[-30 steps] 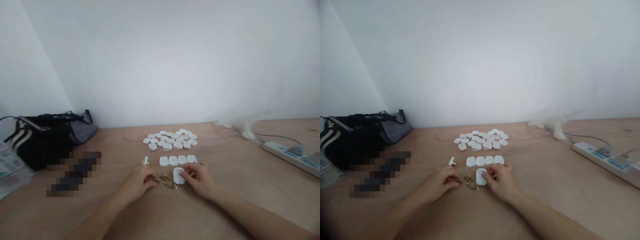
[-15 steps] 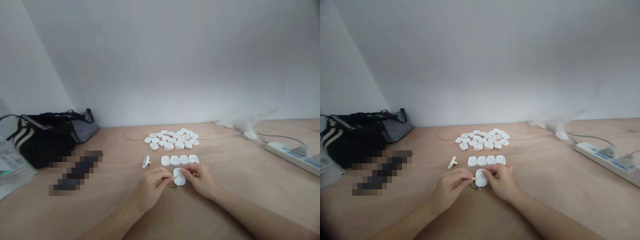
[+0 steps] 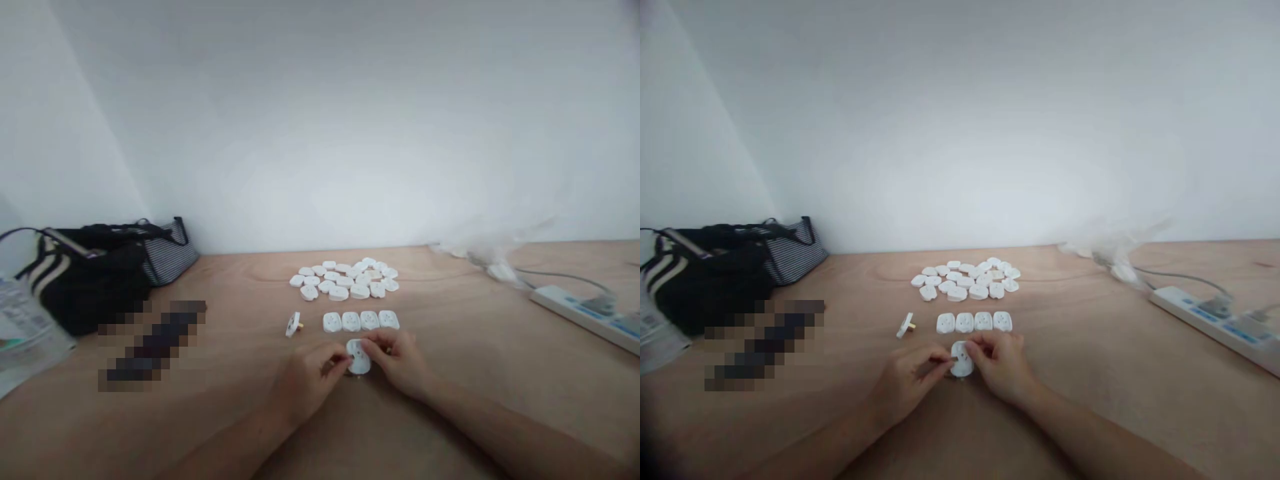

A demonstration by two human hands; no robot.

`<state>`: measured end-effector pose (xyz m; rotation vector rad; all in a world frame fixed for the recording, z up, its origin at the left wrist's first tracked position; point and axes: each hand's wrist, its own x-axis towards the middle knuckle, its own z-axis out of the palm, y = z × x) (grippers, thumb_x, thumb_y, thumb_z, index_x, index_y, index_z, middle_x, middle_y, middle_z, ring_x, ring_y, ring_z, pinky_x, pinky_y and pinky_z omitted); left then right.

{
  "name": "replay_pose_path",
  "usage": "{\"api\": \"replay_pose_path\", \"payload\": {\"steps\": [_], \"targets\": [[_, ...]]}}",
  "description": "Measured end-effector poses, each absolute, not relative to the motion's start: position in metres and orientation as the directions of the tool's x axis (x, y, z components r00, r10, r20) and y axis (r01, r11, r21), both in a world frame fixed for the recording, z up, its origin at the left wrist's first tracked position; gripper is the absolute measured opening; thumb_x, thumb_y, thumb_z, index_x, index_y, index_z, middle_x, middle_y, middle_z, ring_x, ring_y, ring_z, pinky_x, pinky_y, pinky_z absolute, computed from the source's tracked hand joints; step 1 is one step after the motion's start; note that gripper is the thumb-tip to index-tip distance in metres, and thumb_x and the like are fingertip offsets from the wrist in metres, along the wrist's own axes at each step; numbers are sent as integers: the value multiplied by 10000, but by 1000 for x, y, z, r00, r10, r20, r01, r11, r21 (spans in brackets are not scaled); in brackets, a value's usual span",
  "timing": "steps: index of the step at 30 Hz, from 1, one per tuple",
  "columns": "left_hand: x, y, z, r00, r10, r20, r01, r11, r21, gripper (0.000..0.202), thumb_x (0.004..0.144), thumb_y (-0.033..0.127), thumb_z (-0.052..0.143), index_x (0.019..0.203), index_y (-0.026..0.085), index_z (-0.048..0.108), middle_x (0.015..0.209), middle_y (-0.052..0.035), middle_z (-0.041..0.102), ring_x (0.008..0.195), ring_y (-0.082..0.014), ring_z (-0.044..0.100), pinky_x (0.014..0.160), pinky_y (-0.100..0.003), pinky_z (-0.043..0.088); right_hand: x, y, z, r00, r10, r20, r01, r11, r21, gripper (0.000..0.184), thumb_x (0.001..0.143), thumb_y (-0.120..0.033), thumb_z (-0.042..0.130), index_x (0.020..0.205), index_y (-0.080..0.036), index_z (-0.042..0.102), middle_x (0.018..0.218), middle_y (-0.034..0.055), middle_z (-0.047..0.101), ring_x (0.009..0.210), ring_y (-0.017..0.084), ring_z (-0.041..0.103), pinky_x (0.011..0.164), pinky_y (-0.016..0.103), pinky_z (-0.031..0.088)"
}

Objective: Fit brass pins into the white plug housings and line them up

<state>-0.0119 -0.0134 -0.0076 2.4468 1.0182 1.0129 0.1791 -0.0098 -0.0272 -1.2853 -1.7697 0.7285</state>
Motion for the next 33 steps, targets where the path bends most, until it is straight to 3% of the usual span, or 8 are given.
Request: {"api": "replay_pose_path", "payload": {"steps": [8,11,14,17,20,23,26,33], "targets": [[-5,-12,-6,358,777,518,537,-625,567,102,717,225,719,731,169,635,693,-7,636,667,-158,594,625,-241,453,178,-9,-27,-208,939,275,387,337,-858,287,829,-383,511,801,-169,701,692,21,683,641,163,587,633,272,440],[-8,-12,-3,341,777,530,534,-624,571,410,589,344,810,908,168,621,824,-36,630,737,-189,583,657,-274,471,178,-10,-27,-216,934,287,333,346,-877,274,826,-377,524,824,-168,702,727,31,693,656,169,597,643,277,449],[-11,-12,-1,449,735,508,499,-678,540,711,471,407,854,1086,191,571,1018,-64,620,898,-232,574,781,-319,477,177,-11,-27,-210,935,285,280,336,-899,272,825,-380,534,859,-170,703,775,40,704,677,178,611,669,292,462],[-11,-11,-1,554,692,464,475,-719,507,631,560,347,828,1124,224,574,1058,-51,630,970,-231,565,863,-334,452,176,-11,-27,-243,925,292,242,349,-905,287,834,-389,524,908,-173,699,818,46,710,715,188,620,704,309,466],[-11,-9,-2,556,684,472,475,-728,495,513,633,305,786,1101,216,594,1019,-51,650,940,-225,580,838,-335,462,180,-9,-25,-242,925,291,314,359,-879,304,848,-408,501,938,-191,694,829,45,711,724,191,620,721,328,453],[-12,-8,-4,525,694,493,486,-720,495,461,648,300,768,1068,203,606,1032,-71,649,955,-242,580,848,-362,459,193,-6,-20,-181,922,342,547,384,-744,260,845,-400,505,905,-240,701,857,32,703,801,208,604,814,395,387],[-15,-6,-7,505,718,478,508,-696,508,459,636,288,771,1057,200,611,1084,-86,637,1030,-264,559,914,-401,431,209,-7,-13,-255,903,345,709,417,-568,190,797,-401,576,852,-276,708,872,19,692,905,238,571,868,444,300],[-16,-5,-14,529,750,397,534,-657,532,511,602,276,788,1079,208,618,1213,-91,597,1220,-294,443,1032,-467,331,212,-10,-14,-367,890,269,726,455,-516,137,757,-398,631,803,-300,715,788,-10,695,871,221,561,838,408,268]]}}
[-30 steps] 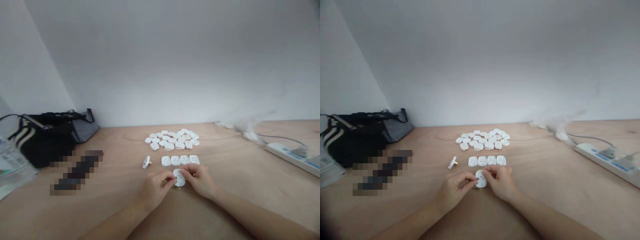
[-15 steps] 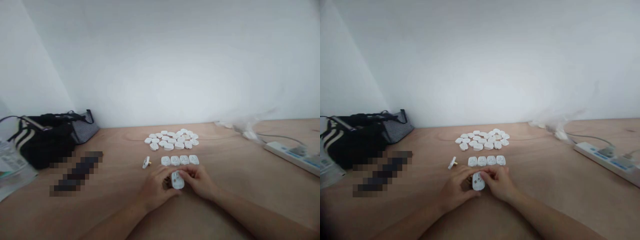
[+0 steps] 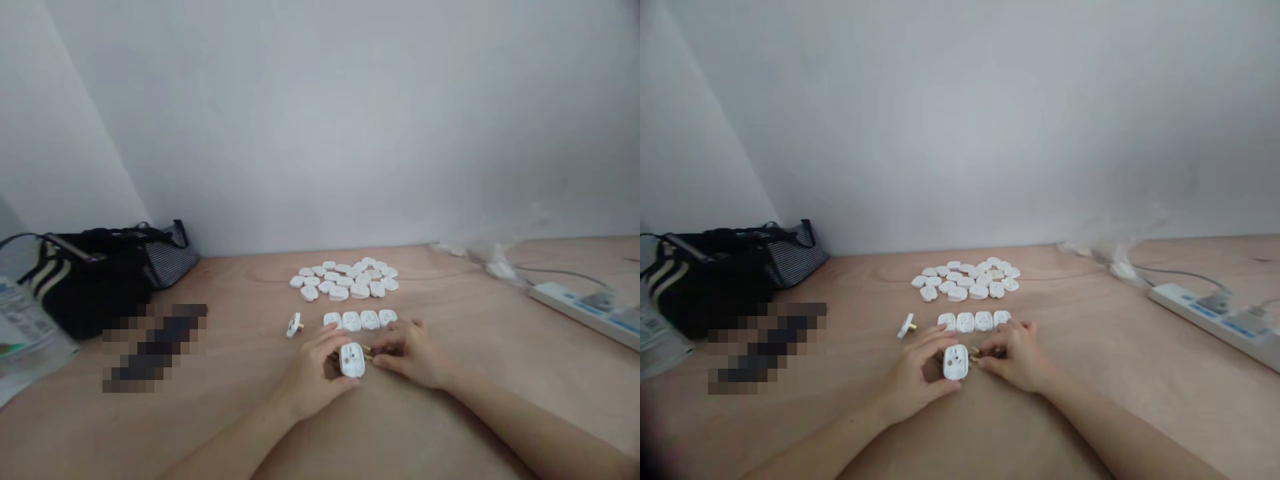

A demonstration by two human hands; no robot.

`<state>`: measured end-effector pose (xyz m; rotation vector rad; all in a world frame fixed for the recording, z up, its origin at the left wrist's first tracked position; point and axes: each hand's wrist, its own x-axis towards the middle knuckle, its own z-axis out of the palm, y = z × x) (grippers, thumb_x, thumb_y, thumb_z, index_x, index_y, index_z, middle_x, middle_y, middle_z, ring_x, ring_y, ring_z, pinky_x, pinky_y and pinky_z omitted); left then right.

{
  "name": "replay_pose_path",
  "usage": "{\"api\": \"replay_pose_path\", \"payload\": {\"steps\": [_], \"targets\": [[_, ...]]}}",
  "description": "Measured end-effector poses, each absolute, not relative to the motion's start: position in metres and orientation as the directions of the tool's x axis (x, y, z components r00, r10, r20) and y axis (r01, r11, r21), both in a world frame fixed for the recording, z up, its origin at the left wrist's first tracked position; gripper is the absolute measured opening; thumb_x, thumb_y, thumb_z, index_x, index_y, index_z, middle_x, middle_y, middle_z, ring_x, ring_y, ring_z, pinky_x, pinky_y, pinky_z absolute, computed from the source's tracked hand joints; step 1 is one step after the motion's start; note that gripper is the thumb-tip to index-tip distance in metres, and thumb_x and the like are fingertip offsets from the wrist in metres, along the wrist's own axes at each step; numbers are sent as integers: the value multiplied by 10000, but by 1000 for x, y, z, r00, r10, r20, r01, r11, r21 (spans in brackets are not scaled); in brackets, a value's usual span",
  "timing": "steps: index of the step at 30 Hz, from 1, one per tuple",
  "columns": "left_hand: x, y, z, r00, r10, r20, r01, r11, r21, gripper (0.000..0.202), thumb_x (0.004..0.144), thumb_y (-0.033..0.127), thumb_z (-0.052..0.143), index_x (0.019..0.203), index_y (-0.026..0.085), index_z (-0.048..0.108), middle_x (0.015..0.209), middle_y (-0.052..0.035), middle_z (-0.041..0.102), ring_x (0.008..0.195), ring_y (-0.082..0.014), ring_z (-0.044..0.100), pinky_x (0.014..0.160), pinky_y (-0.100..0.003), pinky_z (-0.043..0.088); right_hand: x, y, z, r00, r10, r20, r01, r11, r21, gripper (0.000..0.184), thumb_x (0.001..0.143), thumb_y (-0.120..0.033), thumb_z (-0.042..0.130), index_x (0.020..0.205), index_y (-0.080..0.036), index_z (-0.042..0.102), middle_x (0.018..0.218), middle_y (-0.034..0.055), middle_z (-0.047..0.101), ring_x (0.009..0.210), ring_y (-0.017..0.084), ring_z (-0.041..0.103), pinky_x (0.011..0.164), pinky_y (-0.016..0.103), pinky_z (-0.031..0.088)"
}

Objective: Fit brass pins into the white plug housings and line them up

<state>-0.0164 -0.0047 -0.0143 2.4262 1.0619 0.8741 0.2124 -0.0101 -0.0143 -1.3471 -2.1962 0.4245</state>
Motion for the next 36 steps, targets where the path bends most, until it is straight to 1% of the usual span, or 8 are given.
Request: {"api": "replay_pose_path", "payload": {"steps": [3,7,12,16,19,26,31,36], "targets": [[-17,-4,-15,525,756,391,529,-650,546,518,585,272,798,1068,205,622,1198,-89,607,1216,-293,452,1033,-465,333,208,-8,-21,-360,883,302,728,468,-501,122,779,-363,617,771,-284,709,780,-8,699,854,212,559,826,399,260],[-17,-3,-16,529,762,372,536,-640,550,531,572,287,808,1062,206,622,1185,-89,614,1214,-298,453,1032,-466,334,207,-7,-26,-369,856,363,741,506,-441,111,800,-293,605,719,-249,669,783,-5,690,853,210,551,808,383,248],[-16,-4,-14,542,749,382,528,-657,538,496,584,279,803,1040,201,624,1152,-85,630,1183,-289,481,1022,-445,349,206,-8,-26,-361,832,421,751,527,-398,83,814,-203,567,762,-222,630,754,-2,663,804,183,554,824,380,237],[-15,-5,-11,539,747,389,522,-659,542,494,577,292,808,1028,202,627,1136,-88,633,1157,-294,499,991,-438,380,207,-9,-23,-327,823,465,733,531,-425,106,839,-234,527,778,-209,610,765,19,666,800,186,558,849,393,239],[-14,-6,-11,524,754,396,522,-651,551,493,565,274,815,1017,199,633,1128,-88,635,1139,-294,509,973,-430,395,208,-12,-19,-340,793,505,705,570,-422,121,842,-238,514,773,-208,609,754,19,659,783,180,557,865,394,238],[-14,-6,-12,516,745,422,494,-662,564,489,560,245,815,1012,209,631,1100,-69,637,1116,-276,522,972,-409,398,202,-23,-13,-513,652,559,621,731,-283,131,825,-181,507,829,-223,630,769,22,660,803,181,550,877,393,233],[-15,-5,-12,537,733,417,489,-673,555,482,559,283,821,994,202,631,1072,-67,641,1099,-274,527,969,-405,396,198,-24,-15,-547,612,572,641,745,-183,134,825,-178,518,809,-231,641,708,6,651,768,169,541,878,407,217],[-14,-4,-11,536,726,430,503,-684,529,496,551,345,826,990,209,641,1045,-67,641,1061,-274,532,946,-409,399,194,-26,-15,-558,595,579,635,755,-164,172,864,-206,508,859,-275,665,782,-5,687,781,162,535,874,402,214]]}}
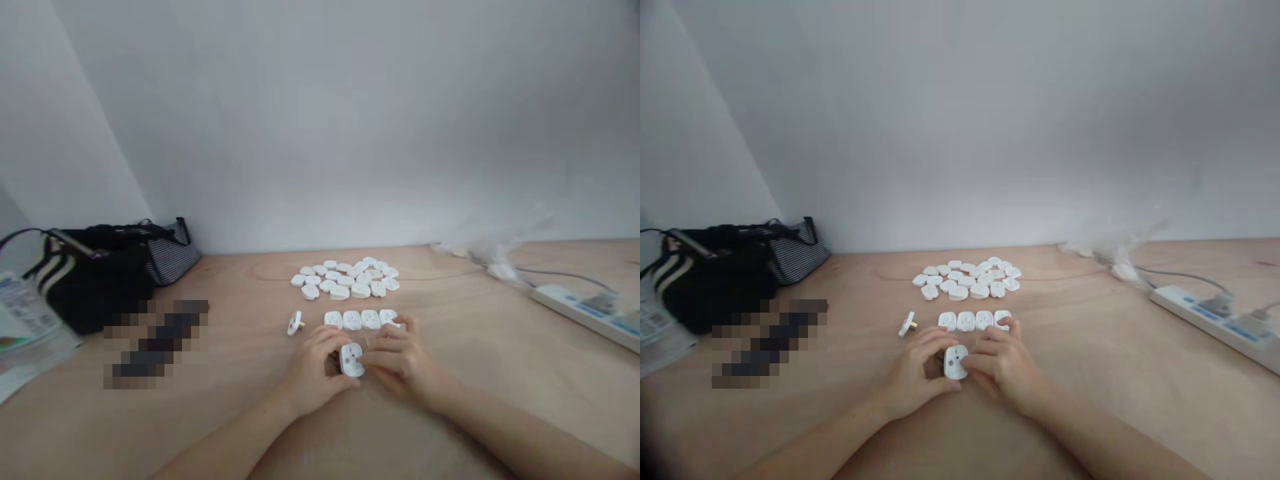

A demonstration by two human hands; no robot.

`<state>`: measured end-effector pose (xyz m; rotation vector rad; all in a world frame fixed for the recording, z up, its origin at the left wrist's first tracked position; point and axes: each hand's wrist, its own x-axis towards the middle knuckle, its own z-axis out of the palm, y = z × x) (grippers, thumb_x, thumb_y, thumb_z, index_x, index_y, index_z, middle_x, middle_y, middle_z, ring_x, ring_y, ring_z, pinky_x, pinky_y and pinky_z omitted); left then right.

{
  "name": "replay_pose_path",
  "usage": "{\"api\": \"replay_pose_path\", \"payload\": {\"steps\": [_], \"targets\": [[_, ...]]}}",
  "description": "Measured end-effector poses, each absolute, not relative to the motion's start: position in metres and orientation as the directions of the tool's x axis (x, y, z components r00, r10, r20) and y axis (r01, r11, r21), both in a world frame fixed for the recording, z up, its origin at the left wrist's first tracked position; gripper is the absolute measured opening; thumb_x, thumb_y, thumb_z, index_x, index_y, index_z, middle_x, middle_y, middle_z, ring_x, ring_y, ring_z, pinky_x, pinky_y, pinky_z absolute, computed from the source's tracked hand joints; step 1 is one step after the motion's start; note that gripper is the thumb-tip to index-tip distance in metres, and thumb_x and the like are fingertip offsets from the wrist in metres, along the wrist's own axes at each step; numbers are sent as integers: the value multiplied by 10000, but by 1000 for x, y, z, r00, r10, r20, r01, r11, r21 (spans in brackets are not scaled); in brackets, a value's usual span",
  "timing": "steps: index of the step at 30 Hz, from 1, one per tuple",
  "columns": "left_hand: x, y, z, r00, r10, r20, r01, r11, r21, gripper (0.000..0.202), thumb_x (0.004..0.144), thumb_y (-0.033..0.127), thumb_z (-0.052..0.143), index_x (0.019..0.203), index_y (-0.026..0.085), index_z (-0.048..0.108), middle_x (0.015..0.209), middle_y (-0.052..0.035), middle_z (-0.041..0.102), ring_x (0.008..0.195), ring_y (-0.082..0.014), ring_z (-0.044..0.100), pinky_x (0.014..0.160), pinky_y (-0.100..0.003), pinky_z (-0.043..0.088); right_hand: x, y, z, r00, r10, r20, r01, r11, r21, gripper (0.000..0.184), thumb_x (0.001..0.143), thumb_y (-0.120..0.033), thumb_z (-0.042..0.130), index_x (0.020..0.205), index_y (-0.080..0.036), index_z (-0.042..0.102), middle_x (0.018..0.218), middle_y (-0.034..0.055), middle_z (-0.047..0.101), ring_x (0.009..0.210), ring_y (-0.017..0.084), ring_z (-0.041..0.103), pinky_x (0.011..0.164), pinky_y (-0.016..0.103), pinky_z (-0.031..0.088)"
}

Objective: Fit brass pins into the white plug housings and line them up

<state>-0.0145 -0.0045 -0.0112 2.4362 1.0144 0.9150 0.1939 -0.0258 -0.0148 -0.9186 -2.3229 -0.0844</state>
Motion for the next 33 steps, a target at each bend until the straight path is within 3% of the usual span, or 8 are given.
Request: {"api": "replay_pose_path", "payload": {"steps": [6,10,13,18,24,28,30,33], "targets": [[-13,-5,-8,537,711,454,483,-700,526,458,600,402,790,993,216,646,1031,-72,638,1001,-264,544,910,-400,403,193,-28,-8,-580,589,562,615,770,-171,186,876,-336,525,1026,-327,634,1071,3,656,913,185,541,867,395,221],[-13,-6,-5,521,714,468,451,-696,559,441,627,337,786,1025,216,641,1018,-59,641,970,-242,553,880,-358,411,195,-26,-9,-539,638,550,610,746,-267,477,806,-474,586,1241,-302,493,1158,59,611,1003,232,519,922,423,204],[-14,-5,-6,518,716,468,430,-691,581,472,575,358,816,999,222,660,1007,-53,642,970,-244,552,877,-350,408,196,-23,-12,-495,715,494,626,688,-368,624,703,-561,649,1238,-281,495,1065,73,644,974,255,527,927,443,218],[-14,-2,-10,504,720,477,412,-685,601,517,503,370,848,972,225,686,993,-49,646,949,-236,559,865,-337,419,192,-18,-15,-476,776,415,592,631,-501,601,675,-573,673,1218,-372,510,1052,30,649,995,249,521,968,487,145],[-12,-2,-12,489,745,454,428,-658,619,513,459,358,865,926,222,702,952,-43,661,921,-239,574,842,-341,431,188,-18,-15,-456,798,395,561,602,-568,527,655,-554,699,1132,-360,588,929,15,668,963,246,532,974,491,136],[-16,0,-10,475,782,403,447,-609,656,704,464,371,863,1099,202,611,1033,-63,649,950,-250,577,856,-352,431,189,-20,-14,-442,813,379,550,580,-601,446,671,-493,702,1070,-317,610,926,12,668,946,241,537,971,481,155],[-22,2,-7,515,778,360,458,-604,652,532,606,346,798,1079,191,609,1003,-57,654,915,-224,591,830,-327,440,190,-20,-14,-439,821,364,554,567,-610,417,655,-448,714,1031,-297,614,893,5,663,924,236,542,963,476,171],[-32,6,-2,577,752,319,495,-633,595,95,821,231,595,859,175,661,849,-34,654,816,-174,598,757,-277,445,191,-20,-16,-421,837,349,570,544,-616,365,623,-392,722,950,-266,619,829,-3,647,885,227,545,945,460,201]]}}
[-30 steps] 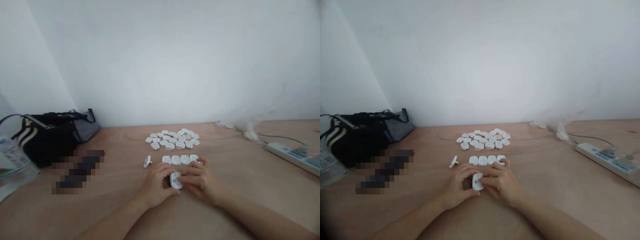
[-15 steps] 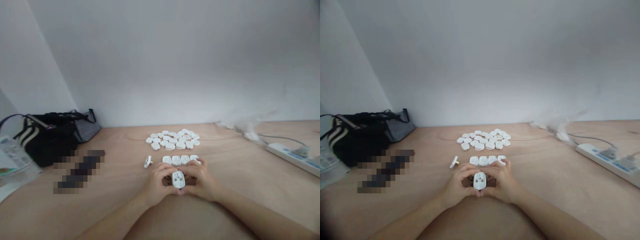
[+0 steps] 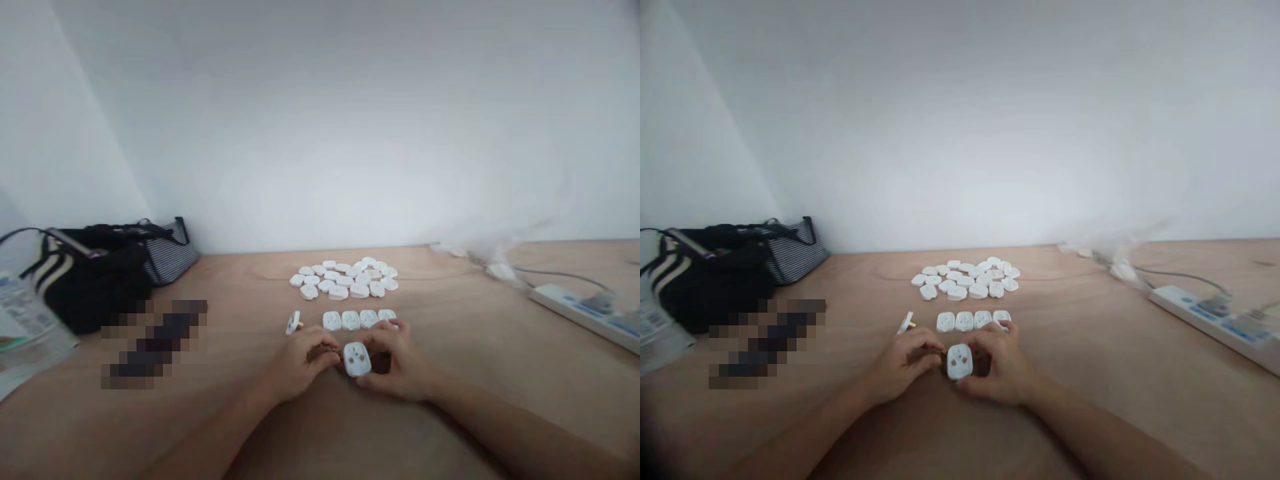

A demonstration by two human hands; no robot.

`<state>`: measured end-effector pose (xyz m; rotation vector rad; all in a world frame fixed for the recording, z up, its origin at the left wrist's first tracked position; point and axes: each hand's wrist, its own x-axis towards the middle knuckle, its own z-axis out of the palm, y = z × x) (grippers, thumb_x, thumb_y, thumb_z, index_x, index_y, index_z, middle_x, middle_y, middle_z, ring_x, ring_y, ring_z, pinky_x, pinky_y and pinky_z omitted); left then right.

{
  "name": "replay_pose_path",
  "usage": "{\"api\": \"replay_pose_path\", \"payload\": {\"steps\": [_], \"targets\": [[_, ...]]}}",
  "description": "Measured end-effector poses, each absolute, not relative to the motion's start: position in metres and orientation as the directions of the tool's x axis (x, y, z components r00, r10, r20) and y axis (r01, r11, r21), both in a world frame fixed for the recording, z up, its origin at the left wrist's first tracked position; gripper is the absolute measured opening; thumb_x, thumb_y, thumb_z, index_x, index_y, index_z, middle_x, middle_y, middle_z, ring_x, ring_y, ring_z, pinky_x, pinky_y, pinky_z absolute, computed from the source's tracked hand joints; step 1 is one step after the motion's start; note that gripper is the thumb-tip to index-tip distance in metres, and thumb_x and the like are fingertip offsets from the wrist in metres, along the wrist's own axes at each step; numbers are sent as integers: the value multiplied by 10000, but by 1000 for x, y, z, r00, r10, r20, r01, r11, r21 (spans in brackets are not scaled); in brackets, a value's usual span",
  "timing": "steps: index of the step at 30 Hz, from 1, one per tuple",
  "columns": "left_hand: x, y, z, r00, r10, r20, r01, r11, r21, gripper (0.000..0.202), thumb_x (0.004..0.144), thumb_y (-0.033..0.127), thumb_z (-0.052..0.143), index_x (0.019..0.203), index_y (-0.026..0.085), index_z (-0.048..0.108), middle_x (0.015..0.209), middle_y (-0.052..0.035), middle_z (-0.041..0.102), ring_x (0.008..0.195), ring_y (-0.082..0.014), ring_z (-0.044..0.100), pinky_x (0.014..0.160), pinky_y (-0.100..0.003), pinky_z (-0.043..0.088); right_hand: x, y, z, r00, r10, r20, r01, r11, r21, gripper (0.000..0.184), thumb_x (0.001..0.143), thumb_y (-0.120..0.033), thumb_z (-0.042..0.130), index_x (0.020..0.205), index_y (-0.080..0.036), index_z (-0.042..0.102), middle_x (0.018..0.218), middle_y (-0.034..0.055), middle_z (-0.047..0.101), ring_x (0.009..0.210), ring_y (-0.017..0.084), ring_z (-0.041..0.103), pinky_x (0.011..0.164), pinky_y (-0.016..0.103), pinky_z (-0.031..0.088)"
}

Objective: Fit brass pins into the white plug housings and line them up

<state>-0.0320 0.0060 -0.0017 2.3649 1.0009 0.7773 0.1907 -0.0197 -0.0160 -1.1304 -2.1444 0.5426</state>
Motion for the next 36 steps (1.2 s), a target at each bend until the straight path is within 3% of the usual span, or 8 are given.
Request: {"api": "replay_pose_path", "payload": {"steps": [5,10,15,19,25,36], "targets": [[-38,10,1,646,705,295,534,-692,485,156,847,146,520,825,177,671,844,-36,637,811,-164,585,758,-266,439,191,-19,-18,-389,854,346,586,519,-622,370,577,-393,740,892,-247,609,801,-6,627,860,223,538,944,457,206],[-34,15,-3,675,697,243,548,-694,467,161,809,106,557,880,178,683,860,-42,631,844,-179,579,770,-272,438,190,-20,-17,-362,865,347,591,501,-633,376,562,-371,752,882,-239,605,789,-9,613,854,220,536,934,448,218],[-33,16,-4,669,707,231,561,-684,467,87,778,93,579,769,159,635,826,-31,633,805,-176,572,741,-269,433,190,-21,-17,-376,854,360,583,520,-624,364,565,-377,748,871,-242,604,775,-15,609,836,214,537,924,446,224],[-32,13,-4,637,717,282,568,-684,458,107,833,136,515,782,169,603,800,-23,624,791,-178,564,724,-272,431,190,-21,-17,-386,846,368,576,532,-621,362,565,-358,741,879,-242,603,779,-15,610,844,216,537,918,442,230],[-31,10,-3,592,681,431,503,-730,463,311,907,130,351,1051,201,618,886,-47,589,815,-169,563,748,-272,439,190,-19,-18,-387,846,368,571,533,-625,373,557,-373,749,876,-241,607,806,-11,618,844,217,541,921,445,228],[-23,4,-2,526,663,532,365,-741,564,143,849,163,545,855,157,688,749,-37,612,693,-143,591,640,-234,463,191,-19,-17,-421,829,369,555,557,-618,377,574,-395,748,897,-255,613,788,-15,613,839,214,537,920,444,227]]}}
